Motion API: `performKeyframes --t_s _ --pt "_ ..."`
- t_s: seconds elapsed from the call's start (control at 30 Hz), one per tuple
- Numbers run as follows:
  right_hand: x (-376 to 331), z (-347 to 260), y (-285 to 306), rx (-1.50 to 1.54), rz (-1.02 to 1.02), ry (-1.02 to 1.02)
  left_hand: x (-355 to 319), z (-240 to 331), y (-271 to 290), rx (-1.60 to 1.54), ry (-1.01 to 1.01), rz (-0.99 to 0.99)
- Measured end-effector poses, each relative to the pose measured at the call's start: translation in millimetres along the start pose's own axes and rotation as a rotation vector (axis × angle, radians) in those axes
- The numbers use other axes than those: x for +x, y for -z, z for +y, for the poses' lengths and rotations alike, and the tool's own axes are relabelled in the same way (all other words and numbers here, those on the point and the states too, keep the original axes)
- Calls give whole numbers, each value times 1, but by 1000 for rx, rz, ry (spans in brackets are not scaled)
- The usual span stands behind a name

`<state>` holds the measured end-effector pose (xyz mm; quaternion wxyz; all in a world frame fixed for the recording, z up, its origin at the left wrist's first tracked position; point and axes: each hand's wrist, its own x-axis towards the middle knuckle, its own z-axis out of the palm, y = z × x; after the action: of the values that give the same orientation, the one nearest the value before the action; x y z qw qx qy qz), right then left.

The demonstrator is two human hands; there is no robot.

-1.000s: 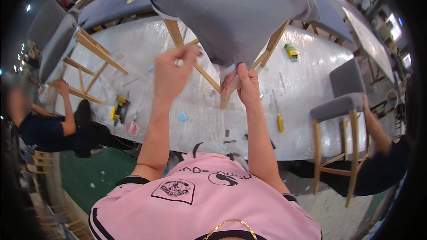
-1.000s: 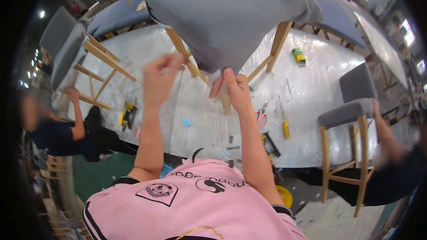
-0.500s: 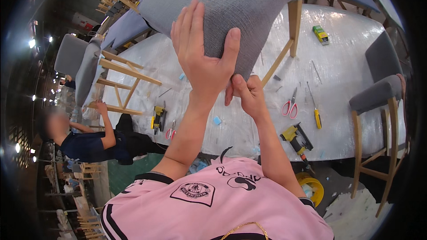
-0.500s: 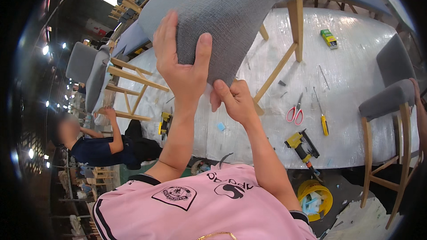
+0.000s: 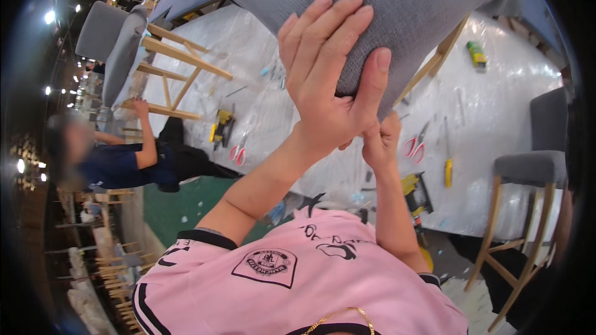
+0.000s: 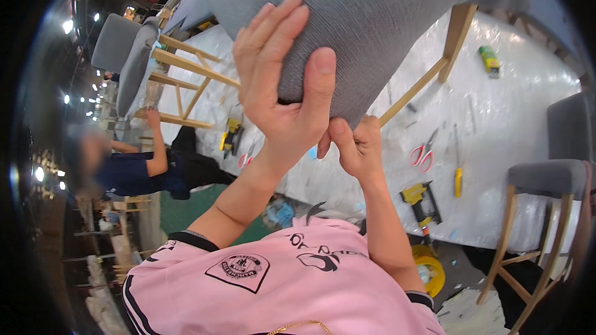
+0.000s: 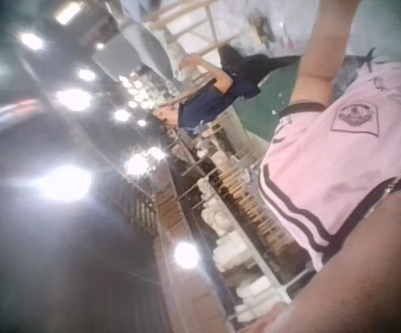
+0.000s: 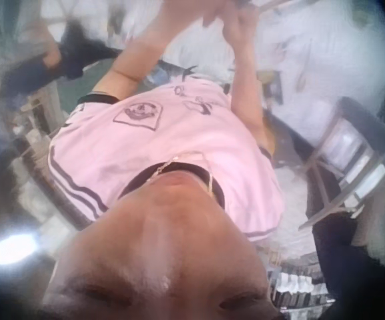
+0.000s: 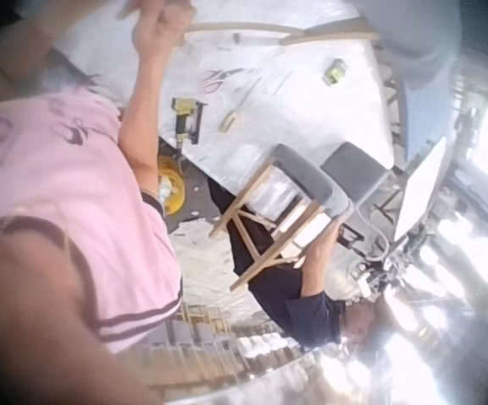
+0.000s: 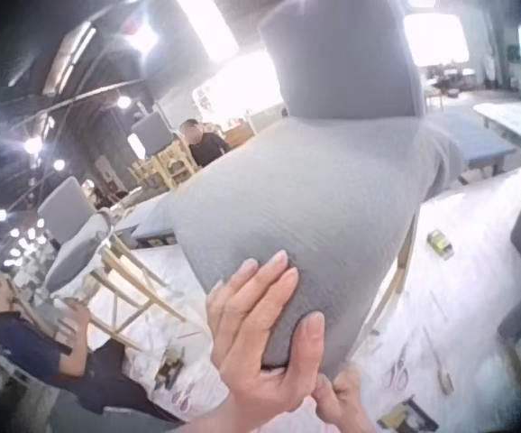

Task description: The person staples gray fabric onto a wooden chair frame, trims excess foam and fabric with scissors, and smooths the upholstery. The person repeats these steps on multiple chairs in a workshop setting.

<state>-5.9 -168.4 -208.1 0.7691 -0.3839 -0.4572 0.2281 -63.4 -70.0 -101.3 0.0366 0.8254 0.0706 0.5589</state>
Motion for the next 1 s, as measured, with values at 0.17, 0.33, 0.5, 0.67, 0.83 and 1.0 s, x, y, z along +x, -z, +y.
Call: performKeyframes --t_s 0.17,0.33,0.5,0.67,0.83,1.0 --pt "-3 8 -6 174 12 -122 -26 -7 -7 -114 75 253" --pt "-6 22 -1 215 89 -142 -80 2 -8 -824 1046 12" --pt "-8 18 -3 209 88 -171 -95 -35 -15 -1151 902 -205" --pt "-9 10 -8 144 155 -185 -95 -20 -8 -1184 991 -173" --pt "-6 9 -7 116 180 -202 -90 -18 -7 -1246 1076 -203" --pt "-6 7 -6 54 157 -200 -81 -13 -1 -1239 1076 -193"
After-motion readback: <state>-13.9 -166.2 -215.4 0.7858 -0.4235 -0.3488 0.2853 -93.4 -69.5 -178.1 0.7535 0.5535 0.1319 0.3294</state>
